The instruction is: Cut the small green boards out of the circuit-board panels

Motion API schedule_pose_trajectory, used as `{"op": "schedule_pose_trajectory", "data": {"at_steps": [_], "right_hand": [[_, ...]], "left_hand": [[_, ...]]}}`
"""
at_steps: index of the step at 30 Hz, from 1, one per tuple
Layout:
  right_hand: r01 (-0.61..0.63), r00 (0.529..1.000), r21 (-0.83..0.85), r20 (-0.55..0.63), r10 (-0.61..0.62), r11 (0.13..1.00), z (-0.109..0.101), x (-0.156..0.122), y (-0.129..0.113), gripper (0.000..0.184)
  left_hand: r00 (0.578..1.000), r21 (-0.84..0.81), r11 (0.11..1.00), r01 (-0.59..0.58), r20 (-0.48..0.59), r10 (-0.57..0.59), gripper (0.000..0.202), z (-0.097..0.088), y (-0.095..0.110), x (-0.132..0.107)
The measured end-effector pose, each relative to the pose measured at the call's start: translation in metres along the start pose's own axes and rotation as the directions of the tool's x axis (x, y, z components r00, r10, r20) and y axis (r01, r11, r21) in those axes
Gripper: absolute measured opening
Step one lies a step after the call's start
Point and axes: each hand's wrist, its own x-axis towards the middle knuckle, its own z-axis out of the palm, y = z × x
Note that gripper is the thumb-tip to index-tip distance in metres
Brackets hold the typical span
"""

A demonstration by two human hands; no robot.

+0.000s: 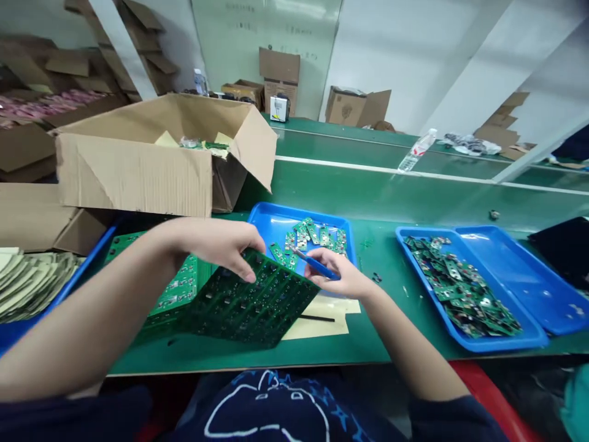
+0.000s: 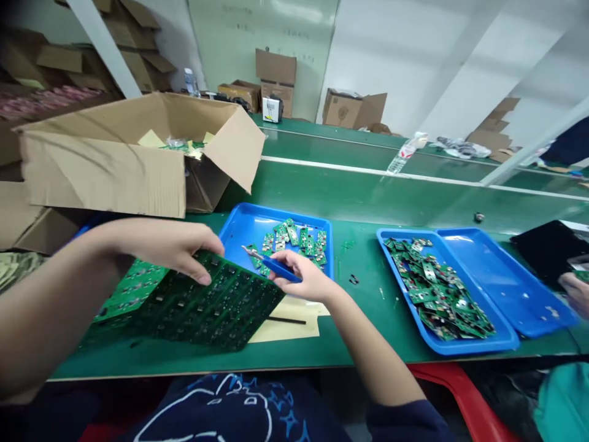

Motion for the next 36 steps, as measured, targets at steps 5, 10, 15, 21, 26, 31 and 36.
{"op": "schedule_pose_trajectory", "data": {"at_steps": [5, 10, 15, 21, 26, 31, 36], "right_hand": [[-0.049, 0.985, 0.109, -0.158, 0.066, 0.993, 0.013, -0.022, 0.024, 0.035], [-0.019, 0.913, 0.234, -0.392, 0.112, 0.972, 0.029, -0.027, 0.053, 0.035], [0.044, 0.763, 0.418, -0.601, 0.240, 0.907, 0.036, -0.032, 0.075, 0.042], [0.122, 0.677, 0.473, -0.683, 0.275, 0.873, 0.042, -0.038, 0.076, 0.039], [0.155, 0.698, 0.471, -0.675, 0.241, 0.868, 0.062, -0.038, 0.069, 0.034], [0.094, 0.804, 0.492, -0.550, 0.225, 0.866, 0.061, -0.039, 0.066, 0.044], [0.027, 0.853, 0.579, -0.438, 0.283, 0.815, 0.044, -0.041, 0.059, 0.047]], "left_hand": [[0.899, 0.165, 0.961, -0.222, 0.417, 0.136, 0.026, 0.001, 0.027, 0.051], [0.951, 0.318, 0.909, -0.271, 0.237, 0.200, 0.037, 0.016, 0.028, 0.081], [0.960, 0.211, 0.964, -0.159, -0.194, 0.201, 0.053, 0.048, -0.006, 0.056], [0.853, -0.338, 0.915, 0.221, -0.388, -0.349, 0.065, 0.121, -0.035, -0.021], [0.818, -0.900, 0.333, 0.279, 0.041, -0.574, 0.054, 0.160, -0.019, -0.053], [0.849, -0.906, 0.354, 0.232, 0.011, -0.528, 0.042, 0.154, -0.024, -0.055], [0.871, -0.795, 0.582, 0.169, -0.156, -0.466, 0.048, 0.150, -0.043, -0.056]]}}
